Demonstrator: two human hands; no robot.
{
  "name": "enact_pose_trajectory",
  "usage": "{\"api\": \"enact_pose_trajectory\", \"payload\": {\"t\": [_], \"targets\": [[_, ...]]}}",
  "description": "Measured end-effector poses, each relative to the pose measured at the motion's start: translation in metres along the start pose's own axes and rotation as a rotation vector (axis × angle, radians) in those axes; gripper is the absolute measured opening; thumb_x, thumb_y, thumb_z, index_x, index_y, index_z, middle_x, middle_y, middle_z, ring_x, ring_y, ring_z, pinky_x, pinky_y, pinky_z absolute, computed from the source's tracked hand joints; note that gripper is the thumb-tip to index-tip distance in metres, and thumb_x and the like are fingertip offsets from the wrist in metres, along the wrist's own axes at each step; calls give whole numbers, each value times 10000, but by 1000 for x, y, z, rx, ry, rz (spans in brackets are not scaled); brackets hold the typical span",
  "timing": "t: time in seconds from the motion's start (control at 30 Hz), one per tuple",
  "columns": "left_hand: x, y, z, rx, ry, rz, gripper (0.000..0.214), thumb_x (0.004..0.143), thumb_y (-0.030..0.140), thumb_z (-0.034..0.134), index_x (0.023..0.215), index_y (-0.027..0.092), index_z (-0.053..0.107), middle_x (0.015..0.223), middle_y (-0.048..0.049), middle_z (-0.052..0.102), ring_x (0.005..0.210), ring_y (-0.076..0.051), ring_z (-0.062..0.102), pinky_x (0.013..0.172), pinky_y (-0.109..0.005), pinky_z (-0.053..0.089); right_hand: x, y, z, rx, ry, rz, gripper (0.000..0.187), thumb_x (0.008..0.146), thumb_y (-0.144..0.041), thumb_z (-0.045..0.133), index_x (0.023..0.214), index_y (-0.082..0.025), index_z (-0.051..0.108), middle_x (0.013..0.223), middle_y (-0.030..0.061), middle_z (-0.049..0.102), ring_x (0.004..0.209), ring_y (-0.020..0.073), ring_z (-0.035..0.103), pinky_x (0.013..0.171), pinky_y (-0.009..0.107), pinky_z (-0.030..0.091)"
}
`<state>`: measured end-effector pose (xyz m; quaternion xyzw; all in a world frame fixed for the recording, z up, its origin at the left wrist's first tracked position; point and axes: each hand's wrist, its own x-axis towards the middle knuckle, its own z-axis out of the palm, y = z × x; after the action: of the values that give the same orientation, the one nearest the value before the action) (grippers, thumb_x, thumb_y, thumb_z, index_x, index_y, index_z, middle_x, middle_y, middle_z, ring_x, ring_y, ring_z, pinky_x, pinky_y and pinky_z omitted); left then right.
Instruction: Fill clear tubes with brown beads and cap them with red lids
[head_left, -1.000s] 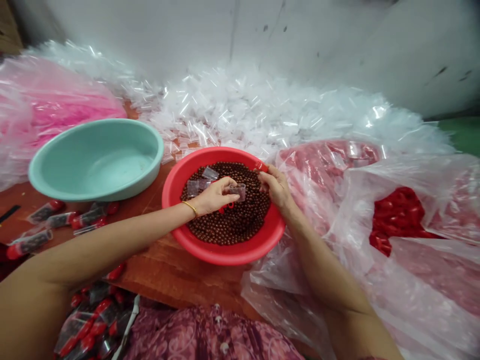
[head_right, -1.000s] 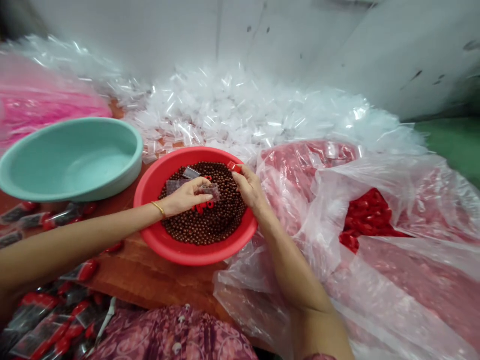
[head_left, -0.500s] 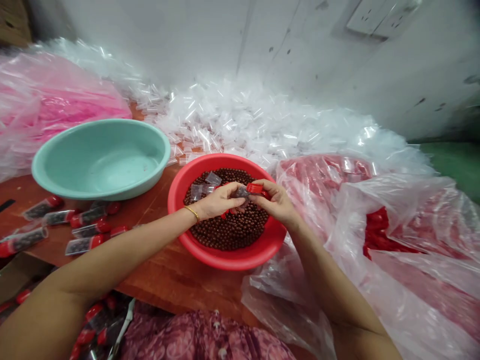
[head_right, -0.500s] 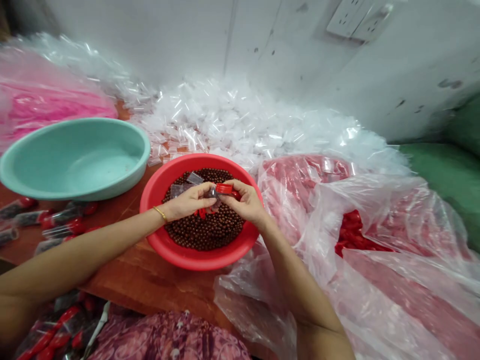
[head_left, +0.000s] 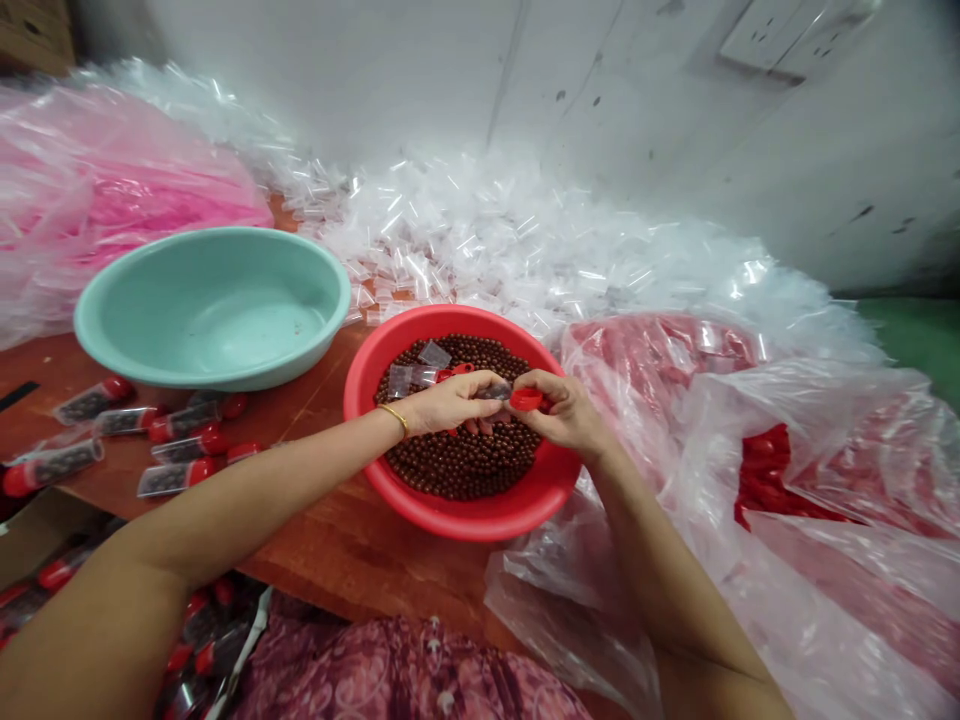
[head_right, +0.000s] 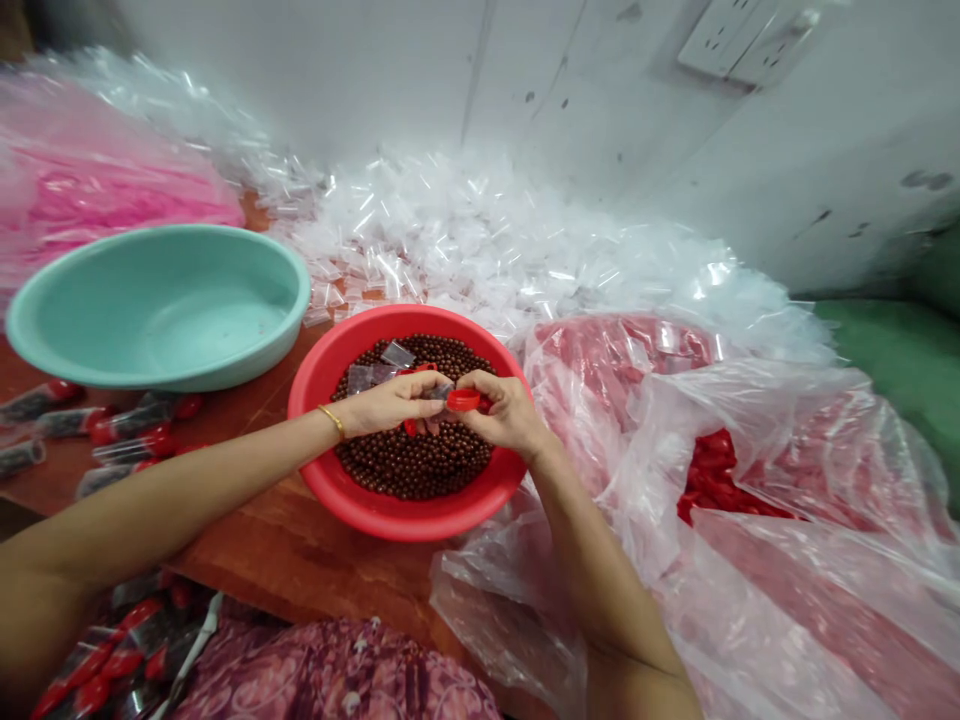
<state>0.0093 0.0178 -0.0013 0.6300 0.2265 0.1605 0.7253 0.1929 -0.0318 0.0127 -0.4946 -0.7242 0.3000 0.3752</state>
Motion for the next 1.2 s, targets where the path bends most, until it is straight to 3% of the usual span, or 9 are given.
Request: {"api": "enact_pose_trajectory", "payload": {"t": [0.1, 0.23, 0.37, 0.63, 0.77, 0.87, 1.0, 1.1, 1.2], "targets": [[0, 0, -2, -16, -8, 2, 121, 859, 190, 505, 974, 159, 486, 765, 29, 579, 605, -52, 555, 558, -178, 409, -1, 1, 1, 15, 39, 24, 192, 661, -291, 683, 661, -203, 512, 580, -43, 521, 510, 76, 434, 484, 215, 360], [1, -1, -3, -92, 42, 82, 198, 824, 199, 560, 1006, 159, 493, 864, -6, 622, 659, -59, 581, 604, -195, 435, -1, 6, 3, 304, 156, 208, 322, 673, -448, 676, 778, -234, 460, 516, -94, 408, 395, 66, 374, 376, 197, 324], [3, -2, -5, -104, 105, 111, 243, 766, 142, 606, 980, 145, 492, 851, -1, 613, 642, -49, 569, 606, -191, 442, -1, 7, 7, 495, 160, 364, 353, 740, -543, 567, 896, -239, 479, 500, -112, 320, 356, 65, 275, 338, 209, 364], [2, -2, -2, -121, 105, 93, 248, 746, 167, 647, 943, 132, 501, 773, 24, 593, 618, -55, 589, 629, -205, 468, -3, -1, 18, 244, 211, 228, 244, 807, -434, 562, 946, -237, 523, 605, -51, 520, 452, 93, 477, 442, 238, 421], [-1, 1, -3, -146, 105, 87, 233, 762, 204, 638, 927, 136, 488, 804, -8, 638, 593, -58, 594, 571, -192, 447, -6, 1, 16, 55, 320, 106, 263, 806, -342, 575, 1043, -229, 582, 847, 24, 657, 742, 157, 630, 681, 312, 521], [1, 1, -6, -242, 93, 94, 211, 760, 189, 627, 904, 137, 481, 832, -20, 651, 600, -61, 604, 574, -196, 456, -7, 1, 15, -101, 387, 44, 173, 803, -272, 576, 967, -224, 604, 953, 53, 681, 889, 194, 644, 823, 365, 512], [3, 1, -8, -303, 78, 6, 158, 765, 161, 593, 882, 132, 491, 803, -9, 636, 584, -65, 606, 572, -210, 473, -5, 4, 19, -98, 459, 75, 130, 769, -290, 621, 834, -225, 529, 784, 30, 652, 725, 176, 630, 685, 328, 517], [1, 3, -6, -276, 75, -25, 120, 778, 147, 560, 878, 132, 495, 800, -8, 631, 571, -63, 601, 563, -211, 479, -3, 8, 22, 32, 391, 177, 174, 775, -334, 608, 844, -231, 486, 696, 10, 646, 611, 158, 613, 554, 282, 488], [-1, 4, -3, -247, 79, -18, 123, 779, 125, 548, 888, 133, 490, 810, -7, 629, 591, -59, 602, 568, -202, 482, -4, 7, 22, -17, 304, 174, 175, 788, -298, 570, 946, -222, 557, 770, 22, 697, 664, 168, 647, 590, 287, 508]]}}
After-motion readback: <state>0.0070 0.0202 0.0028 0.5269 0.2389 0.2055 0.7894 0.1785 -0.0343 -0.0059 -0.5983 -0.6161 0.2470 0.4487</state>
